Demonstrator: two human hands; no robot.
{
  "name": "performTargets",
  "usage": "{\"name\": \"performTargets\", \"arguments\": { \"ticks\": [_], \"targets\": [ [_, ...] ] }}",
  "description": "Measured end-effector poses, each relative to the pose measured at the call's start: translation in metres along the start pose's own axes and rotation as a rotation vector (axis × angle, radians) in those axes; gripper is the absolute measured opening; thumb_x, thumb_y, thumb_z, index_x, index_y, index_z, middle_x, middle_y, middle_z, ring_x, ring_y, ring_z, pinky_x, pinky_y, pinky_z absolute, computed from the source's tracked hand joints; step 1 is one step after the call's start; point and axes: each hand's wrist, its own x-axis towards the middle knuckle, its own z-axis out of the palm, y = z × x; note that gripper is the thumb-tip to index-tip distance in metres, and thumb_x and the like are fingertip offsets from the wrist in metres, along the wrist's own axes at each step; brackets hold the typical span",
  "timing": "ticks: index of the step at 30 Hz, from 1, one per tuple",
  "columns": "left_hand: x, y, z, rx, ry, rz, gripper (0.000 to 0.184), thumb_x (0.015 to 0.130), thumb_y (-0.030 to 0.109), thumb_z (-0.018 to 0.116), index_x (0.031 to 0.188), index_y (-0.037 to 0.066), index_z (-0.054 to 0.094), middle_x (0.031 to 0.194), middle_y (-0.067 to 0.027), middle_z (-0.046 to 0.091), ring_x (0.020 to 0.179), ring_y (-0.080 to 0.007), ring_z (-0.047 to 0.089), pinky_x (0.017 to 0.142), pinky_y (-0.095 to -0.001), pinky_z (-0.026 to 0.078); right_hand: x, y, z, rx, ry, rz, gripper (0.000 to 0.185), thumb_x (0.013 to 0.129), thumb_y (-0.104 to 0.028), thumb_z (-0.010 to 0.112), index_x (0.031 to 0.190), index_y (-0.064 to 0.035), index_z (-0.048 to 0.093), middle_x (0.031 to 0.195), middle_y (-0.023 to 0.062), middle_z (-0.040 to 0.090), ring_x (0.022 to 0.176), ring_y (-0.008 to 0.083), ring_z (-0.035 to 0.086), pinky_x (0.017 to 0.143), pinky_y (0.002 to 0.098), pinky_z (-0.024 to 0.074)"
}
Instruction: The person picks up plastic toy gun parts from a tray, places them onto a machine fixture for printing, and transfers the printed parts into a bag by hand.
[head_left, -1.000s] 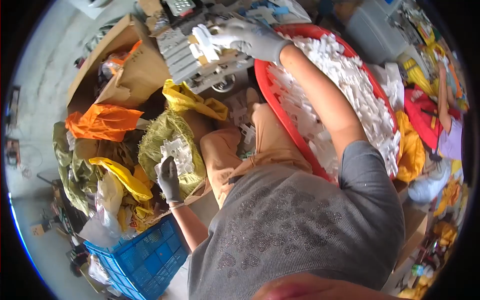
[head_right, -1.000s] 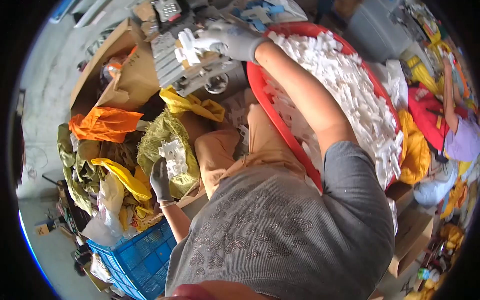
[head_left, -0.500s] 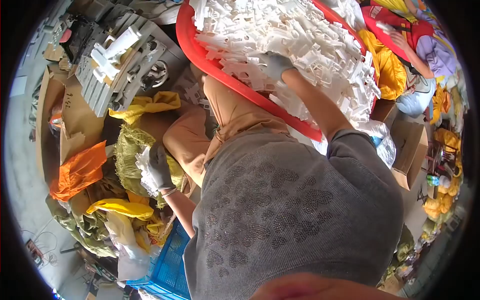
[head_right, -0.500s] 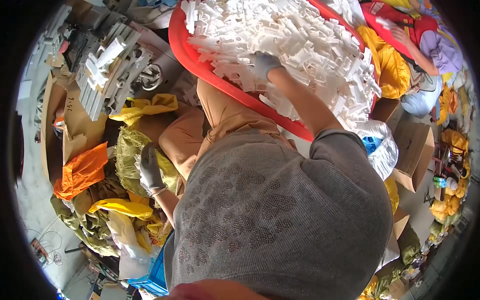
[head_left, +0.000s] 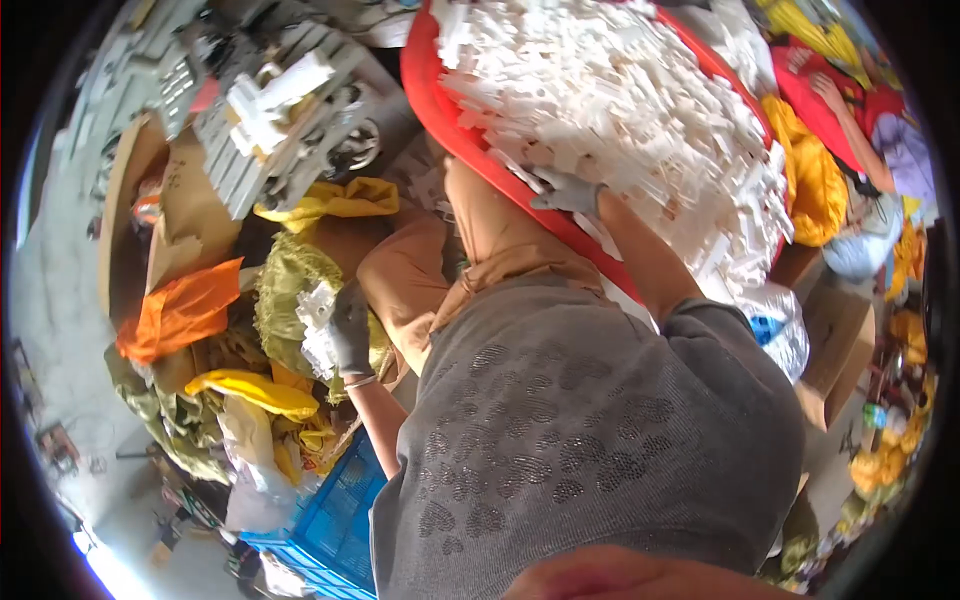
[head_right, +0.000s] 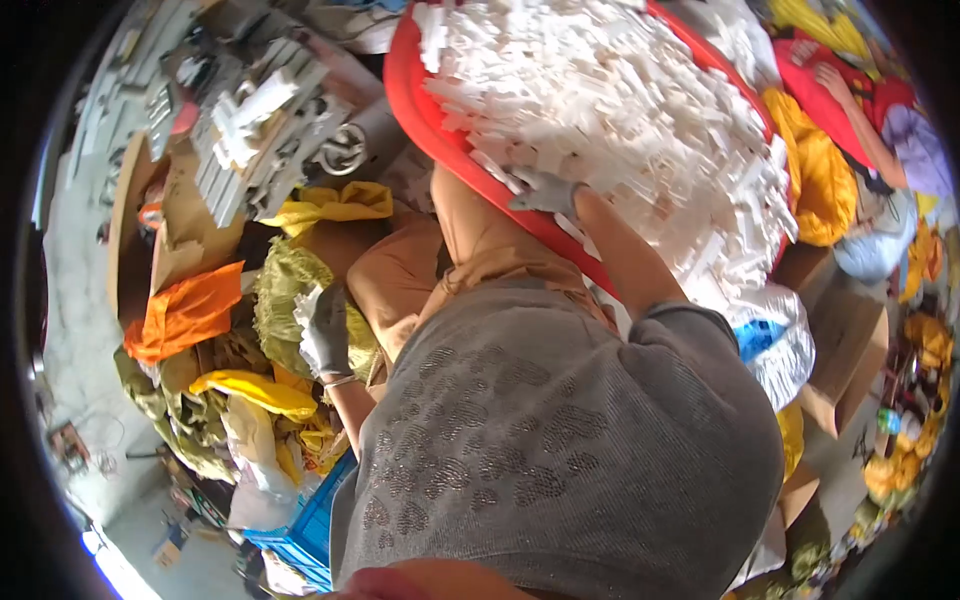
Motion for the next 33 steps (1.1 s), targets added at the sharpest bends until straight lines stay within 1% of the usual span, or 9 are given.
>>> {"name": "performTargets", "arguments": {
  "ticks": [2,4,8,15,18,22,28,30,33],
  "targets": [
    [0.002,0.001,-0.003,-0.017,0.008,0.006,0.030,0.092,0.018,0.054,0.115,0.000,0.060,0.114,-0.0133,0.064,0.104,-0.0233,0.061,0.088,-0.0322,0.047,0.004,0.015,-0.005,-0.105,-0.037,-0.027,0.073,0.083,-0.021,0.068,0.144,-0.0106,0.029,0.131,0.0144,0.046,0.111,0.0196,0.051,0.096,0.0302,0.0411],
    [0.005,0.011,-0.008,0.005,0.059,-0.024,0.030,0.091,0.017,0.054,0.114,0.000,0.061,0.110,-0.0143,0.065,0.101,-0.0241,0.062,0.087,-0.0322,0.048,-0.001,0.011,-0.013,0.166,-0.151,0.188,0.073,0.083,-0.012,0.066,0.145,-0.0103,0.028,0.130,0.0118,0.047,0.110,0.0169,0.050,0.095,0.0291,0.0411],
    [0.020,0.020,-0.020,0.044,0.134,0.063,0.027,0.090,0.018,0.056,0.109,0.001,0.064,0.104,-0.0140,0.067,0.097,-0.0243,0.064,0.084,-0.0327,0.048,-0.004,0.015,-0.015,0.190,-0.133,-0.025,0.075,0.081,-0.011,0.067,0.145,-0.0103,0.028,0.128,0.0087,0.049,0.106,0.0142,0.050,0.090,0.0284,0.0438],
    [0.053,0.070,-0.065,0.000,0.318,0.252,0.023,0.089,0.014,0.058,0.108,0.002,0.065,0.099,-0.0120,0.068,0.088,-0.0197,0.066,0.077,-0.0308,0.050,-0.007,0.018,-0.003,0.277,-0.036,0.133,0.070,0.083,-0.011,0.065,0.144,-0.0100,0.031,0.121,0.0068,0.054,0.107,0.0152,0.050,0.086,0.0298,0.0453],
    [0.076,0.090,-0.080,0.028,0.428,0.376,0.023,0.089,0.015,0.059,0.108,0.003,0.065,0.099,-0.0119,0.068,0.088,-0.0202,0.066,0.078,-0.0313,0.050,-0.012,0.027,0.009,0.257,0.022,0.147,0.067,0.084,-0.011,0.063,0.143,-0.0073,0.032,0.128,0.0077,0.050,0.114,0.0157,0.047,0.092,0.0293,0.0426],
    [0.107,0.122,-0.094,0.153,0.511,0.483,0.025,0.087,0.019,0.062,0.107,0.004,0.065,0.098,-0.0128,0.067,0.087,-0.0252,0.066,0.078,-0.0321,0.050,-0.020,0.029,0.016,0.228,0.121,-0.076,0.064,0.084,-0.008,0.063,0.141,-0.0023,0.034,0.140,0.0113,0.042,0.129,0.0185,0.038,0.105,0.0296,0.0313],
    [0.169,0.140,-0.097,0.229,0.402,0.637,0.039,0.080,0.025,0.069,0.114,0.007,0.061,0.106,-0.0159,0.064,0.097,-0.0348,0.061,0.082,-0.0374,0.049,-0.029,-0.007,0.010,0.509,0.287,-0.187,0.056,0.089,-0.006,0.054,0.141,-0.0014,0.033,0.141,0.0088,0.041,0.128,0.0172,0.039,0.103,0.0289,0.0330],
    [0.175,0.153,-0.101,0.266,0.259,0.498,0.035,0.080,0.020,0.069,0.111,0.006,0.062,0.100,-0.0109,0.068,0.092,-0.0229,0.066,0.079,-0.0311,0.050,-0.035,-0.028,0.007,0.448,0.315,-0.190,0.051,0.091,-0.008,0.049,0.139,-0.0018,0.035,0.131,0.0059,0.047,0.119,0.0135,0.045,0.097,0.0256,0.0368],
    [0.181,0.158,-0.109,0.073,0.145,0.452,0.032,0.079,0.020,0.070,0.108,0.007,0.064,0.089,-0.0091,0.070,0.080,-0.0189,0.067,0.072,-0.0299,0.051,-0.034,-0.035,0.000,0.505,0.287,-0.120,0.051,0.093,-0.011,0.049,0.140,0.0009,0.034,0.136,0.0085,0.045,0.123,0.0154,0.043,0.098,0.0277,0.0385]
  ]
}}
